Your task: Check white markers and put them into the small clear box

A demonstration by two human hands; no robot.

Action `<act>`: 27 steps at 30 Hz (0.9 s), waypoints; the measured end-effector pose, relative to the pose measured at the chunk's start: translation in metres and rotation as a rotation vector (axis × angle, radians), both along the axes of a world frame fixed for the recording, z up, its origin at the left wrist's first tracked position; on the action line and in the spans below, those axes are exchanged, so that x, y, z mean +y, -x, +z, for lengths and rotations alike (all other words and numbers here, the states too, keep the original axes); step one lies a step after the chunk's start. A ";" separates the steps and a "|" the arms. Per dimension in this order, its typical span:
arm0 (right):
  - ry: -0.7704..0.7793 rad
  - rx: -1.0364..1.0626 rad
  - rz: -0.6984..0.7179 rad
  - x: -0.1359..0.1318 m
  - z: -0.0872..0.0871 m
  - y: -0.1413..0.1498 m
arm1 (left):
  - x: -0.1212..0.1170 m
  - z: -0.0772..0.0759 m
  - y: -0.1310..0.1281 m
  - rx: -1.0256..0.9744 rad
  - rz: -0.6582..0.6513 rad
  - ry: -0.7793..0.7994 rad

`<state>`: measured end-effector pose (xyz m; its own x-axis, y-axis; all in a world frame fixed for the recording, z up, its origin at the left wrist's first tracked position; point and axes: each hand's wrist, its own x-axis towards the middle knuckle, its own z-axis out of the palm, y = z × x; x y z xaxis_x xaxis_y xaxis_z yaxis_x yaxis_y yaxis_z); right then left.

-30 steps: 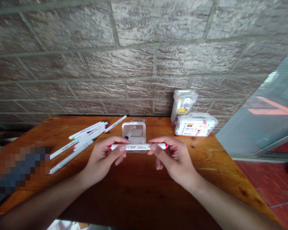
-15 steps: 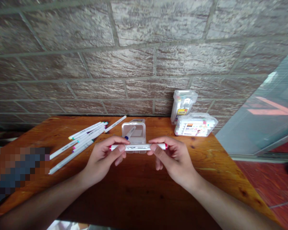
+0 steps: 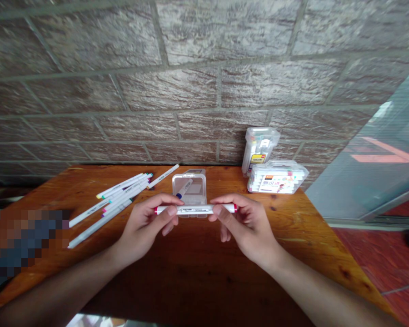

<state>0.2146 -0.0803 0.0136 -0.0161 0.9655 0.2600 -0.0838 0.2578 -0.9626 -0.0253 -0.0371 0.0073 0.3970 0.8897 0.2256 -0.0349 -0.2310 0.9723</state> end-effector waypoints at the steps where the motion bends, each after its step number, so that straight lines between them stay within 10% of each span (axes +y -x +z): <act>1: 0.001 0.000 0.001 0.000 0.000 0.000 | 0.000 0.000 0.000 0.002 0.001 0.000; 27: 0.023 0.027 0.008 0.000 0.002 0.002 | 0.001 0.001 -0.002 -0.011 0.000 0.006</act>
